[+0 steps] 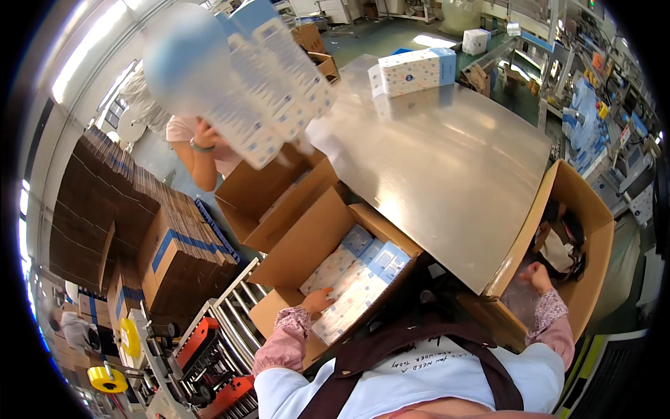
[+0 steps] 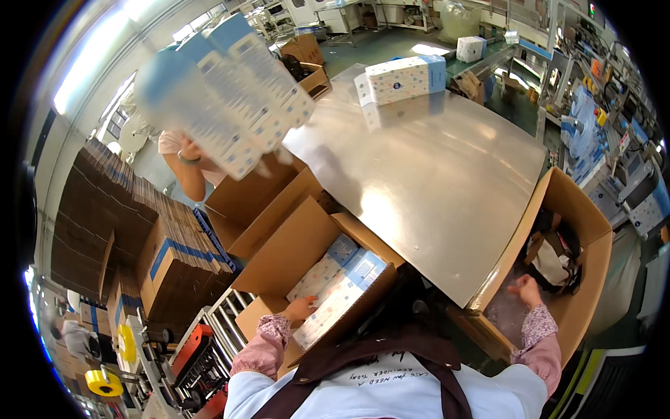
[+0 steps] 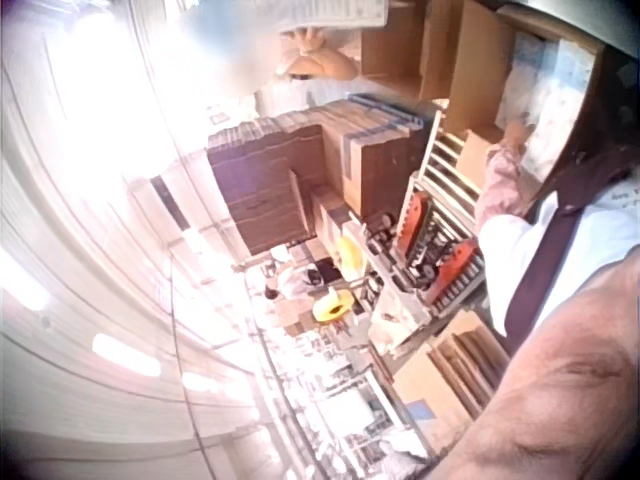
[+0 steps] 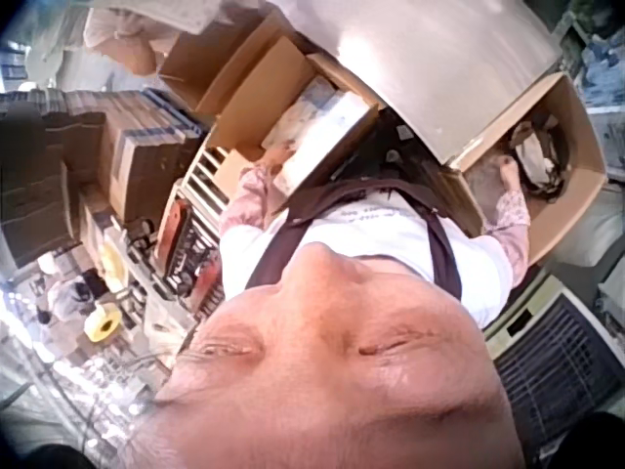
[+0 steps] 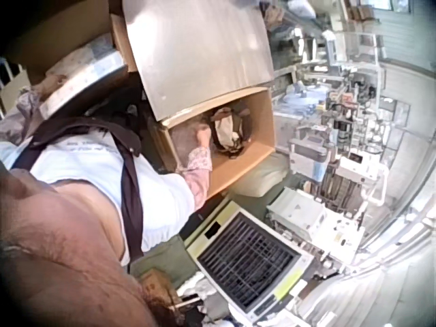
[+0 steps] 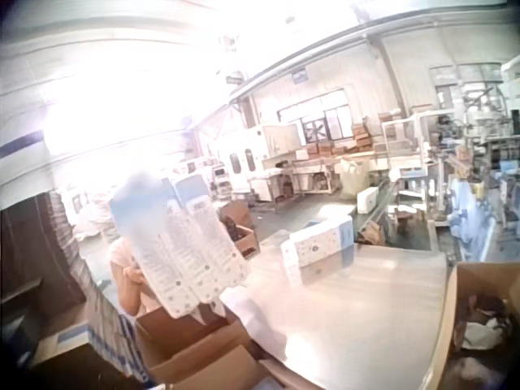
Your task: The person packages blue and white tissue boxes into cardboard containers by hand, working at a metal table in an industrial facility. They take individual packages from a pile, place them into open boxes, fold the cardboard flaps, and move the boxes onto a conveyor system for sealing.
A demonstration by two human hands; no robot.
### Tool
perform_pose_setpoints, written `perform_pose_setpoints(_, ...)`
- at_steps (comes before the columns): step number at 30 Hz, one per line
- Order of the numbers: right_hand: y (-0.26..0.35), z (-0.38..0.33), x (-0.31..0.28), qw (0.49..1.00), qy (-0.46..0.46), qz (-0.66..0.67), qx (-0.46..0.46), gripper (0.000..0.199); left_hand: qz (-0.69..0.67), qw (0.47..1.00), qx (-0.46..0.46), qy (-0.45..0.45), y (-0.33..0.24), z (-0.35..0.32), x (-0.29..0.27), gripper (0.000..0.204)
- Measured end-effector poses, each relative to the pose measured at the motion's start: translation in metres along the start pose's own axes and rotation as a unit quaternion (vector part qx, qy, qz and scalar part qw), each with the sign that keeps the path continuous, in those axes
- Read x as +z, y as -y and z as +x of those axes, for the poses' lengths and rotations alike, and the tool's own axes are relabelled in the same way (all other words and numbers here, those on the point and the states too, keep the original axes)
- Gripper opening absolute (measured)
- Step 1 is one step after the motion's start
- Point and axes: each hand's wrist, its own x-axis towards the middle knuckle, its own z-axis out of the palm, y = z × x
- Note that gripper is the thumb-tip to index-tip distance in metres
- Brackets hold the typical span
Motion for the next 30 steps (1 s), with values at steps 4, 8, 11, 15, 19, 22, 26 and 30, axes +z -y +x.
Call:
perform_pose_setpoints(4,0.028,-0.017,-0.015,0.992,-0.095,-0.073,-0.044,0.032,0.03,0.998,0.046,-0.03,0.01,0.015,0.019,0.052)
perform_pose_setpoints(8,0.032,-0.022,-0.039,0.989,-0.127,-0.005,-0.081,0.034,0.018,0.996,0.077,-0.033,-0.006,0.006,0.016,0.049)
perform_pose_setpoints(11,0.01,-0.012,-0.05,0.98,-0.188,0.058,-0.03,0.027,-0.007,0.997,0.072,-0.022,-0.008,-0.001,0.01,0.047)
perform_pose_setpoints(15,-0.006,0.002,-0.063,0.987,-0.11,0.075,0.087,0.018,-0.025,0.998,0.058,-0.023,0.005,-0.002,0.02,0.048)
perform_pose_setpoints(19,-0.008,0.03,-0.09,0.873,-0.173,-0.455,-0.031,0.014,0.01,0.996,0.08,-0.025,0.022,0.005,0.027,0.052)
perform_pose_setpoints(22,0.157,0.003,-0.042,0.899,-0.294,-0.11,-0.306,0.031,0.038,0.999,-0.003,0.027,0.013,0.0,0.012,0.056)
perform_pose_setpoints(26,0.336,-0.077,0.095,0.956,-0.093,0.096,-0.263,0.038,0.066,0.994,-0.082,0.004,-0.028,0.016,0.012,0.053)
perform_pose_setpoints(30,0.364,-0.081,0.244,0.897,0.319,0.063,-0.3,0.061,0.053,0.996,-0.067,-0.026,-0.01,0.049,0.048,0.046)
